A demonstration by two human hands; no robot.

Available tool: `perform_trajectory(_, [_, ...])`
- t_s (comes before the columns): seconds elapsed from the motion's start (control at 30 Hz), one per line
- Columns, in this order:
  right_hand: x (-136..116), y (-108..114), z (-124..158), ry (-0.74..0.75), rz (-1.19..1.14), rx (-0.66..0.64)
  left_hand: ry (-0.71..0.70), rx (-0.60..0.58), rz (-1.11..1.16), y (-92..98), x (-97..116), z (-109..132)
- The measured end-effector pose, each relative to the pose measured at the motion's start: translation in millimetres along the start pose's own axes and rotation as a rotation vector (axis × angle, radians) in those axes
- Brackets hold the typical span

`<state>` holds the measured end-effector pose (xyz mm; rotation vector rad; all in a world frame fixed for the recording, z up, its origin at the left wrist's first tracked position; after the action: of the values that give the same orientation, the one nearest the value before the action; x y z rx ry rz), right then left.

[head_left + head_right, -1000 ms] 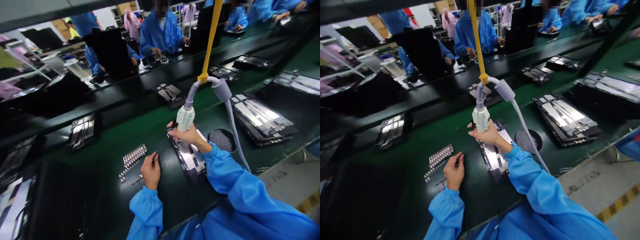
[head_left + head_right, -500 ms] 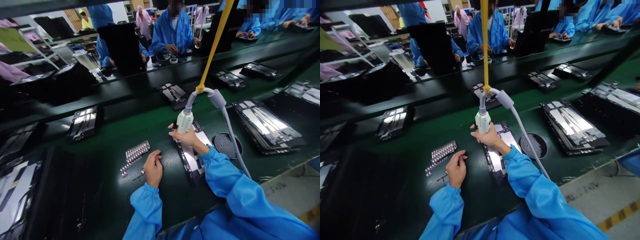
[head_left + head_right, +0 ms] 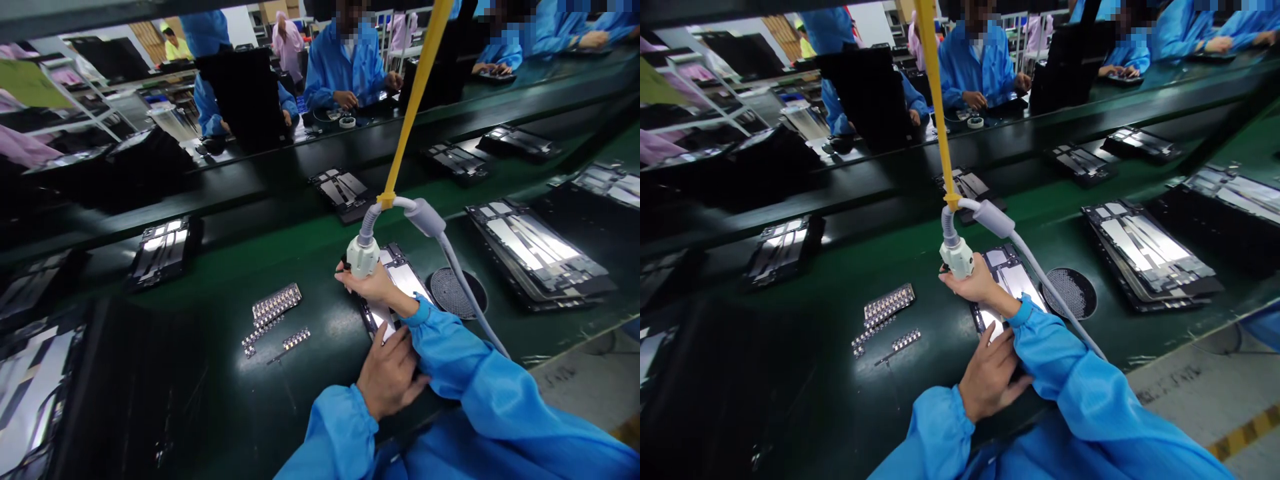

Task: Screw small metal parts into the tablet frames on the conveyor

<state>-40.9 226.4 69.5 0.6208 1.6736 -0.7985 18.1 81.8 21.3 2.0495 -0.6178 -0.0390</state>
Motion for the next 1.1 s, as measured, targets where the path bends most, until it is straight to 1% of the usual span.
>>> perform_trajectory(0.07, [-7, 5, 1, -0.007, -0.023, 0.036, -0.002, -0.028, -0.113, -6.2, 1, 1])
perform_trajectory(0.1, [-13, 12, 4, -0.017, -0.04, 0.046, -0.005, -0.044, -0.162, -5.7, -2, 3])
perform_trajectory(0.13, [-21, 21, 8, -0.035, -0.057, 0.038, -0.011, -0.06, -0.198, -2.7, -5, 7])
perform_trajectory(0.2, [-37, 47, 25, -0.085, -0.085, -0.023, -0.025, -0.077, -0.241, 8.4, -14, 15])
perform_trajectory(0.27, [-47, 72, 50, -0.174, -0.116, -0.23, -0.018, -0.077, -0.262, 21.1, -24, 24])
perform_trajectory(0.33, [-50, 92, 78, -0.172, -0.105, -0.452, -0.002, -0.07, -0.266, 28.8, -32, 29])
perform_trajectory(0.4, [-44, 100, 103, -0.191, -0.085, -0.685, -0.008, -0.062, -0.256, 29.6, -36, 31])
perform_trajectory(0.43, [-39, 101, 112, -0.202, -0.09, -0.761, -0.017, -0.057, -0.252, 28.5, -36, 31])
perform_trajectory(0.47, [-36, 101, 117, -0.211, -0.11, -0.804, -0.023, -0.05, -0.253, 27.5, -37, 32])
perform_trajectory(0.5, [-35, 99, 119, -0.211, -0.145, -0.806, -0.034, -0.039, -0.259, 27.5, -38, 34])
perform_trajectory(0.53, [-37, 97, 117, -0.196, -0.197, -0.775, -0.052, -0.024, -0.27, 29.5, -41, 37])
perform_trajectory(0.6, [-44, 93, 108, -0.145, -0.308, -0.677, -0.096, 0.027, -0.315, 41.4, -54, 42])
perform_trajectory(0.67, [-53, 89, 93, -0.103, -0.383, -0.603, -0.147, 0.078, -0.381, 62.1, -81, 44])
perform_trajectory(0.73, [-56, 83, 78, -0.066, -0.42, -0.578, -0.161, 0.098, -0.446, 86.7, -119, 38])
perform_trajectory(0.83, [-45, 71, 62, -0.063, -0.452, -0.58, 0.06, 0.14, -0.587, 126.3, -185, 16])
perform_trajectory(0.87, [-37, 67, 59, -0.086, -0.46, -0.573, 0.141, 0.146, -0.641, 137.3, -206, 7])
perform_trajectory(0.9, [-28, 62, 57, -0.123, -0.465, -0.564, 0.214, 0.127, -0.69, 145.5, -226, -1])
perform_trajectory(0.93, [-19, 58, 57, -0.167, -0.472, -0.557, 0.276, 0.08, -0.729, 150.7, -245, -10])
perform_trajectory(1.0, [-4, 51, 60, -0.258, -0.487, -0.571, 0.421, -0.119, -0.782, 151.4, -279, -25])
perform_trajectory(1.03, [1, 48, 62, -0.293, -0.496, -0.587, 0.485, -0.236, -0.795, 147.4, -292, -32])
perform_trajectory(1.07, [4, 46, 65, -0.316, -0.508, -0.598, 0.529, -0.344, -0.796, 140.6, -300, -40])
perform_trajectory(1.1, [5, 45, 66, -0.326, -0.521, -0.601, 0.545, -0.43, -0.788, 131.1, -303, -49])
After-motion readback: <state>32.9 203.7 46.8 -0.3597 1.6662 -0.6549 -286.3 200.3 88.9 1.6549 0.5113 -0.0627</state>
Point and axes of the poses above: each hand's wrist, its own z-axis away from the middle knuckle, its own y-axis out of the back of the hand, x = y × z, the point moved 5 cm from there along -z, towards the middle knuckle, and after that the axes turned 10 degrees about -z, right-handed, at the moved point
